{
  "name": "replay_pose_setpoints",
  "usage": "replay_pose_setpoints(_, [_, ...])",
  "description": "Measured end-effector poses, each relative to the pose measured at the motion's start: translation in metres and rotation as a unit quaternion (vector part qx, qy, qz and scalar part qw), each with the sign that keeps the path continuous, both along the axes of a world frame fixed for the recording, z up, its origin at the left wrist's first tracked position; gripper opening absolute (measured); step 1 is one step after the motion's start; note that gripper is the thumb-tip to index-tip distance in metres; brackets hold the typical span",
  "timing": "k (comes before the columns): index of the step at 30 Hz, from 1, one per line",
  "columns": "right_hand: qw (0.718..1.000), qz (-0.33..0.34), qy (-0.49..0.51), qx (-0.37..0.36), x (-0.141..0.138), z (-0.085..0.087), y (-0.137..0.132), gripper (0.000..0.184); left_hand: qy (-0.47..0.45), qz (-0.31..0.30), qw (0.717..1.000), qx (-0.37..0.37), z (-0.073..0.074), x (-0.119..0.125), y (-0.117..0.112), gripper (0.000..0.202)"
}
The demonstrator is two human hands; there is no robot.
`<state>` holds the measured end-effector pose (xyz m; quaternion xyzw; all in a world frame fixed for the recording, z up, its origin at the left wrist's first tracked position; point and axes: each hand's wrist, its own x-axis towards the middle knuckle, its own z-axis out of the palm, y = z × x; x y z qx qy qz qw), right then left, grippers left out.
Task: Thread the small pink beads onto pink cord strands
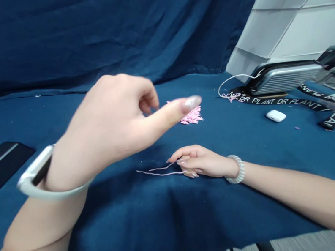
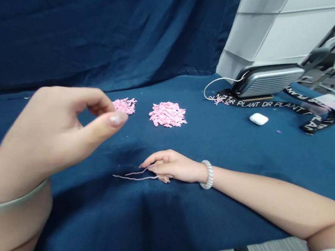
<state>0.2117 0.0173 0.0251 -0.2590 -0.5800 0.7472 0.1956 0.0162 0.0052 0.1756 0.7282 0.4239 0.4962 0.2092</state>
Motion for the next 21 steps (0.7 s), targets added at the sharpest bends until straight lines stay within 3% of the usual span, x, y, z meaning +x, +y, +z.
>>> replay_pose_setpoints(2, [1.000, -0.001, 0.002, -0.001, 0.000, -0.001, 0.000, 0.035, 0.065, -0.001, 0.992, 0.106, -0.005, 0.012, -0.001, 0.024])
replay_pose_setpoints(4, [1.000, -0.003, 0.006, -0.001, 0.000, -0.002, 0.001, 0.035, 0.003, -0.011, 0.987, 0.162, -0.013, 0.024, -0.004, 0.027])
replay_pose_setpoints(8, [1.000, 0.001, 0.017, 0.003, 0.000, -0.004, 0.001, 0.034, -0.082, -0.054, 0.989, 0.106, -0.028, 0.035, -0.010, 0.026])
replay_pose_setpoints(12, [1.000, 0.003, 0.004, 0.012, 0.000, -0.003, 0.001, 0.035, -0.109, -0.012, 0.991, 0.071, -0.029, 0.036, -0.014, 0.030])
replay_pose_setpoints(15, [1.000, 0.002, -0.007, 0.018, 0.001, -0.002, 0.000, 0.035, -0.142, 0.010, 0.983, 0.113, -0.030, 0.038, -0.011, 0.030])
replay_pose_setpoints(21, [1.000, -0.001, -0.005, 0.025, 0.000, -0.002, 0.000, 0.034, -0.144, -0.039, 0.965, 0.217, -0.038, 0.041, 0.000, 0.027])
